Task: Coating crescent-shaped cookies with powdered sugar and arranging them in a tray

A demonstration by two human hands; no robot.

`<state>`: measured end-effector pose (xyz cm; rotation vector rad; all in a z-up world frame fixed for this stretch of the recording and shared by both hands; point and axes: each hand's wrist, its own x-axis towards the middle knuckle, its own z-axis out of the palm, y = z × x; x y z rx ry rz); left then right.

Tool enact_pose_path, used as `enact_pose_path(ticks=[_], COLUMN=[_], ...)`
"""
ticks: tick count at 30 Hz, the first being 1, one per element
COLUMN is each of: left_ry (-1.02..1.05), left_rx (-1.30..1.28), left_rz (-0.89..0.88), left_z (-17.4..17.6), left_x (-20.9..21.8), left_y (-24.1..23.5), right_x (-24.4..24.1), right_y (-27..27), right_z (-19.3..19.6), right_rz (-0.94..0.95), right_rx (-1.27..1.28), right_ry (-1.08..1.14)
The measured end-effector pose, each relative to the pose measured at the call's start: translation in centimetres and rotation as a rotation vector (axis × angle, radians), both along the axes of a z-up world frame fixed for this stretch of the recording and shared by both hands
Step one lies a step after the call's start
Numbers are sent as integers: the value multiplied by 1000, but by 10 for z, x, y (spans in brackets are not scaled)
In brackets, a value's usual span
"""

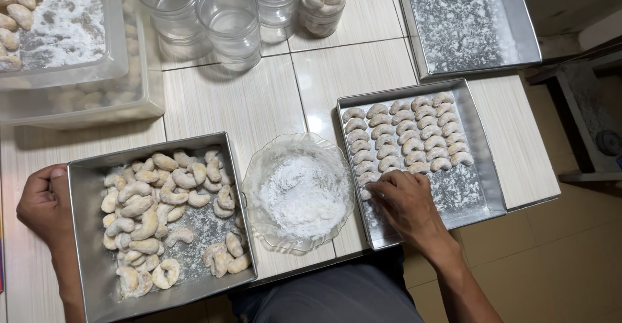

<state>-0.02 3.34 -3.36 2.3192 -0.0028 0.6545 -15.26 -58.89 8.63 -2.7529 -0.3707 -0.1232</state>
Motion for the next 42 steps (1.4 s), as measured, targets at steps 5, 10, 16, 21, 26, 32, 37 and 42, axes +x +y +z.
enact_pose_path(ticks=[5, 10, 16, 21, 26, 32, 37, 42], left_ry=[-24, -3, -12, -25, -30, -15, -40, 12], left_rx=[9, -35, -14, 2, 1, 3, -64, -186], left_rz=[-26, -19, -22, -30, -33, -16, -39, 28], left_z=[-7, -1, -2, -3, -1, 0, 7, 22], left_x=[1, -1, 0, 1, 1, 0, 1, 3], left_y=[6, 0, 1, 1, -1, -3, -12, -30], right_x=[-2, -2, -1, -1, 0, -1, 14, 35], right_y=[4, 6, 6, 7, 8, -6, 19, 56], right_z=[0, 3, 4, 4, 4, -8, 44, 58], right_rz=[-13, -61, -67, -77, -71, -160, -140, 35], right_rx=[8, -34, -16, -20, -22, 88, 296, 324], right_ry=[-7, -28, -69, -76, -94, 22, -54, -17])
